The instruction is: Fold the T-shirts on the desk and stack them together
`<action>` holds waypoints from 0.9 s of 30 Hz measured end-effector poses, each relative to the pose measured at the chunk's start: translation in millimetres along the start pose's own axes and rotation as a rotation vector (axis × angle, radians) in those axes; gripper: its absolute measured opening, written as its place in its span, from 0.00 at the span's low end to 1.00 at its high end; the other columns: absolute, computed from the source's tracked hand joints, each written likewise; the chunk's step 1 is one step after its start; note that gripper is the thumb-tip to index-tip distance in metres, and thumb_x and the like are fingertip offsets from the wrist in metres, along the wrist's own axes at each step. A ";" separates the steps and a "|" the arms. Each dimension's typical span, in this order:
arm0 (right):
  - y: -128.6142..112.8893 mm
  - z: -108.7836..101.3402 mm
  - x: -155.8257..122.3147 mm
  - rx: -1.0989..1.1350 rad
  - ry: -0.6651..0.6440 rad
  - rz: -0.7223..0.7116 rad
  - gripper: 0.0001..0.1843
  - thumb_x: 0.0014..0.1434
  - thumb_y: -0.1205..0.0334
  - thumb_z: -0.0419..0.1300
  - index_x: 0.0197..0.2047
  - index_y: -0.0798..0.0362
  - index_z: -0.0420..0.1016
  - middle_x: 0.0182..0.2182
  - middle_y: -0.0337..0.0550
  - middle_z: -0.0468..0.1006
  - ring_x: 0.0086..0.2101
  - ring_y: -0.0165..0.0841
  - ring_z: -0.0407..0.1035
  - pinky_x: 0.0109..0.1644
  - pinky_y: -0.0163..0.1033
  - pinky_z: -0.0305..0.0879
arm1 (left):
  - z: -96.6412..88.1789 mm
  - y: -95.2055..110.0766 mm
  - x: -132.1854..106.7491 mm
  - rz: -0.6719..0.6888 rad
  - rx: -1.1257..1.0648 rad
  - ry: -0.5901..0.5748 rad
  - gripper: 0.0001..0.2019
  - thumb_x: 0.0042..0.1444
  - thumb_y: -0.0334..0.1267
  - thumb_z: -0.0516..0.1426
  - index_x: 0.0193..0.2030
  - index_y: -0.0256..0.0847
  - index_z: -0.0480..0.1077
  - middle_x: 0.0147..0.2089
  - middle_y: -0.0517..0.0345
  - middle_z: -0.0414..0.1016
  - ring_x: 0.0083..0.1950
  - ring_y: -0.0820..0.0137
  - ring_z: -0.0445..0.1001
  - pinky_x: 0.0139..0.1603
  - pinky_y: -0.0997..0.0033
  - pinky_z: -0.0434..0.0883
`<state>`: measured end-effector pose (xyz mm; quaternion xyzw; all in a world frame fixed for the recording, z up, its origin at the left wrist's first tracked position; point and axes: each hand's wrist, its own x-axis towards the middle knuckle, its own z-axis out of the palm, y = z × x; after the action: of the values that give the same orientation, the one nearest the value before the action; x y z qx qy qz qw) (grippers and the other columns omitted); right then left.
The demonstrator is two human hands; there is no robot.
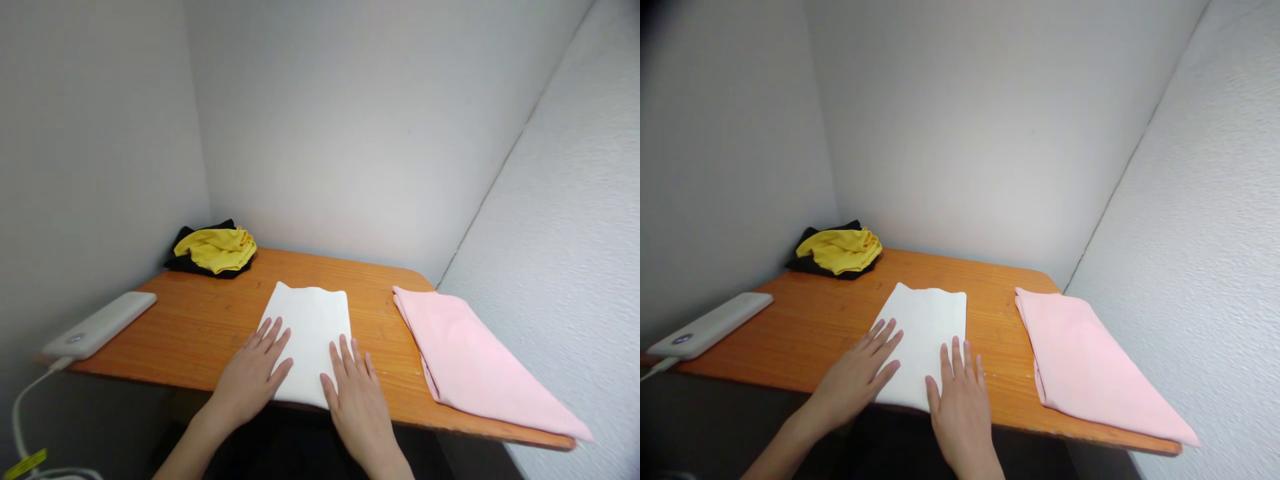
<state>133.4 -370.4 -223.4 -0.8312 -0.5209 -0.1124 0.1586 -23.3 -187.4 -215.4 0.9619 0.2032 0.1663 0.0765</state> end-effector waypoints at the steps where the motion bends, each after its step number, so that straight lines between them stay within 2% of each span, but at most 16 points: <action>1: 0.7 1.1 -0.2 -0.005 0.012 -0.007 0.33 0.69 0.44 0.42 0.70 0.52 0.56 0.69 0.48 0.47 0.67 0.50 0.44 0.67 0.62 0.47 | -0.7 1.0 -0.3 -0.002 -0.002 -0.001 0.29 0.66 0.56 0.43 0.70 0.47 0.55 0.74 0.54 0.46 0.75 0.58 0.43 0.71 0.49 0.52; 6: 5.8 11.7 -2.4 -0.010 0.073 -0.059 0.34 0.68 0.43 0.43 0.69 0.53 0.57 0.69 0.49 0.51 0.66 0.53 0.47 0.65 0.64 0.49 | -9.6 8.9 -6.1 -0.031 -0.021 0.005 0.29 0.66 0.55 0.44 0.70 0.46 0.56 0.74 0.52 0.46 0.74 0.57 0.44 0.71 0.50 0.52; 11: 13.1 21.7 -3.5 -0.005 0.134 -0.107 0.39 0.66 0.39 0.36 0.66 0.56 0.63 0.67 0.52 0.55 0.65 0.57 0.51 0.64 0.69 0.48 | -21.7 4.5 -19.7 -0.005 -0.058 0.002 0.29 0.66 0.54 0.46 0.70 0.48 0.55 0.74 0.54 0.48 0.74 0.58 0.47 0.71 0.53 0.53; 17: 21.1 21.3 -9.4 0.004 0.115 -0.154 0.40 0.65 0.39 0.35 0.66 0.57 0.62 0.66 0.54 0.58 0.64 0.58 0.51 0.64 0.70 0.45 | -32.8 1.7 -34.1 -0.026 -0.069 -0.013 0.27 0.68 0.54 0.43 0.70 0.50 0.53 0.74 0.52 0.48 0.73 0.60 0.50 0.71 0.49 0.52; 20: 27.8 17.7 -8.2 0.061 0.063 -0.143 0.38 0.65 0.39 0.39 0.66 0.56 0.62 0.66 0.53 0.59 0.64 0.55 0.52 0.64 0.66 0.50 | -35.1 7.0 -39.9 -0.010 -0.065 -0.015 0.30 0.66 0.57 0.44 0.71 0.47 0.53 0.74 0.48 0.46 0.74 0.58 0.48 0.72 0.50 0.50; 23: 32.0 5.2 0.5 0.144 0.077 0.003 0.34 0.66 0.42 0.42 0.62 0.58 0.65 0.60 0.57 0.68 0.58 0.49 0.63 0.60 0.55 0.61 | -29.7 16.0 -50.8 0.044 -0.028 -0.028 0.42 0.55 0.64 0.55 0.71 0.47 0.52 0.75 0.44 0.40 0.74 0.51 0.43 0.71 0.45 0.50; 24: 31.3 -1.0 5.1 0.146 0.100 0.090 0.32 0.67 0.43 0.42 0.59 0.60 0.67 0.55 0.59 0.72 0.55 0.48 0.67 0.57 0.52 0.64 | -25.6 19.4 -55.6 0.063 -0.001 -0.024 0.45 0.51 0.62 0.60 0.72 0.47 0.49 0.75 0.43 0.37 0.74 0.49 0.42 0.71 0.44 0.51; 25: 29.6 -7.7 10.7 0.125 0.114 0.180 0.31 0.67 0.44 0.42 0.56 0.61 0.70 0.51 0.60 0.74 0.51 0.47 0.70 0.55 0.51 0.65 | -20.8 22.7 -60.4 0.081 0.030 -0.013 0.47 0.50 0.55 0.64 0.73 0.48 0.47 0.76 0.44 0.34 0.74 0.48 0.41 0.71 0.44 0.51; 27: 24.2 -19.8 25.4 0.038 0.065 0.324 0.31 0.66 0.43 0.44 0.48 0.62 0.74 0.44 0.63 0.77 0.46 0.49 0.71 0.52 0.51 0.66 | -10.4 28.6 -68.8 0.112 0.096 0.038 0.48 0.50 0.34 0.63 0.73 0.52 0.42 0.76 0.48 0.31 0.75 0.49 0.40 0.71 0.45 0.53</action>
<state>165.8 -366.7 -199.7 -0.8971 -0.3769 -0.1023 0.2069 -75.9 -241.1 -219.5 0.9710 0.1580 0.1786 0.0167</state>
